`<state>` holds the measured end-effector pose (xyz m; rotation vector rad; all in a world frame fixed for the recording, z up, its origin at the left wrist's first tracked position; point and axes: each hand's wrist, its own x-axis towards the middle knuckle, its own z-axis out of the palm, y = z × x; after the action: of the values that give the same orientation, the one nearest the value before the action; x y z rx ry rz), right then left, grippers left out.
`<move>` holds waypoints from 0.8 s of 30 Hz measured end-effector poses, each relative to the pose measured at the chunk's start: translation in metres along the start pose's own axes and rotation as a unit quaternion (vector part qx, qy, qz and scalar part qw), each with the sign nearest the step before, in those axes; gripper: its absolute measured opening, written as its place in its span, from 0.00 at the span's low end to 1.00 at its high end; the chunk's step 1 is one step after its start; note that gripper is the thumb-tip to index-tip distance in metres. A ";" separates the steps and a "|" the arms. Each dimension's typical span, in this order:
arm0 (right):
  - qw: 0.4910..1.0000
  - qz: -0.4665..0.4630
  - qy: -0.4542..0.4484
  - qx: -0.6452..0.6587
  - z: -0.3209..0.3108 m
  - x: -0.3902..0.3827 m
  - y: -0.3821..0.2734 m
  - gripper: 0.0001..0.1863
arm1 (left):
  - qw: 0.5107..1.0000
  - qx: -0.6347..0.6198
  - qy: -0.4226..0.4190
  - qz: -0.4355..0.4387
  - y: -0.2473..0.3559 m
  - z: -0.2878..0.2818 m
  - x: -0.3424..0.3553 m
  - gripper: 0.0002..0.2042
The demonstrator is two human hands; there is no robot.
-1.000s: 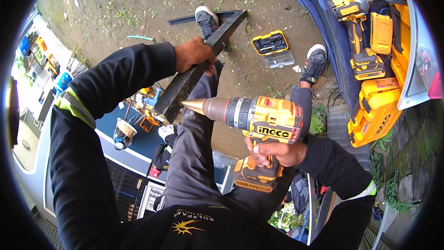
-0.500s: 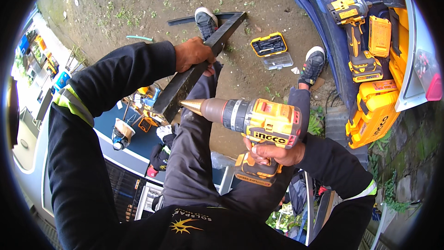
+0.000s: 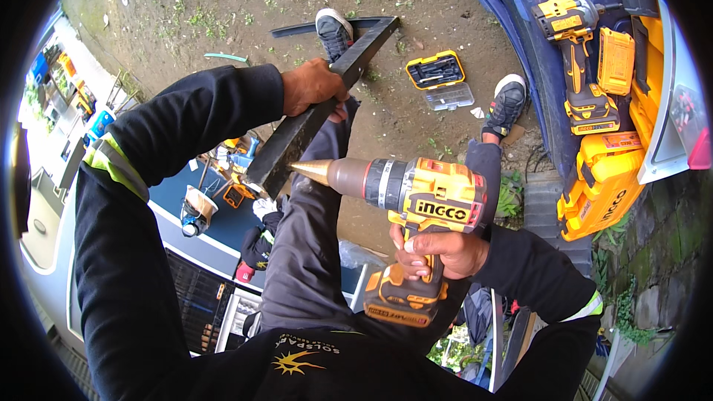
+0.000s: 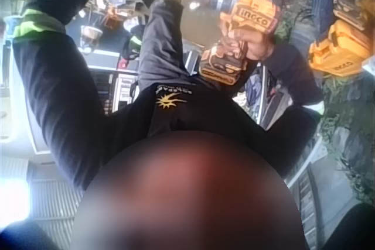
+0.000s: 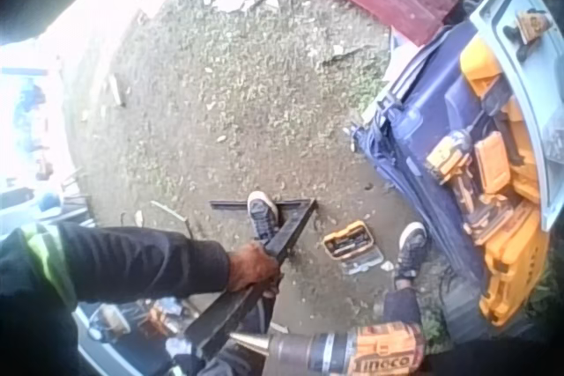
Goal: The person uses a cordless drill with a step bit to drill holes into a black metal frame. They then position the frame against a blue and white wall and insert screws into the drilled holes.
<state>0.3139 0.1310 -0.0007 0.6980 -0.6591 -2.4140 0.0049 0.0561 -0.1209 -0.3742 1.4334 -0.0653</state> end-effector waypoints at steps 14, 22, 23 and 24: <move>0.791 -0.180 0.073 -0.580 -0.043 -0.005 -0.015 0.16 | 1.000 -0.009 0.010 -0.004 -0.002 -0.001 0.003 0.09; 0.983 0.027 0.040 -0.176 -0.042 0.003 -0.016 0.14 | 1.000 -0.007 0.020 0.003 -0.001 0.001 -0.001 0.09; 0.983 -0.025 -0.026 -0.179 -0.033 0.002 -0.011 0.12 | 1.000 -0.007 0.020 0.004 -0.002 0.001 -0.001 0.09; 0.986 -0.015 0.012 -0.163 -0.023 -0.001 -0.006 0.10 | 1.000 -0.007 0.018 0.001 -0.002 0.001 -0.001 0.09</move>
<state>0.3262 0.1286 -0.0212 0.6016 -0.2341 -2.4565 0.0065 0.0549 -0.1197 -0.3850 1.4703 -0.0595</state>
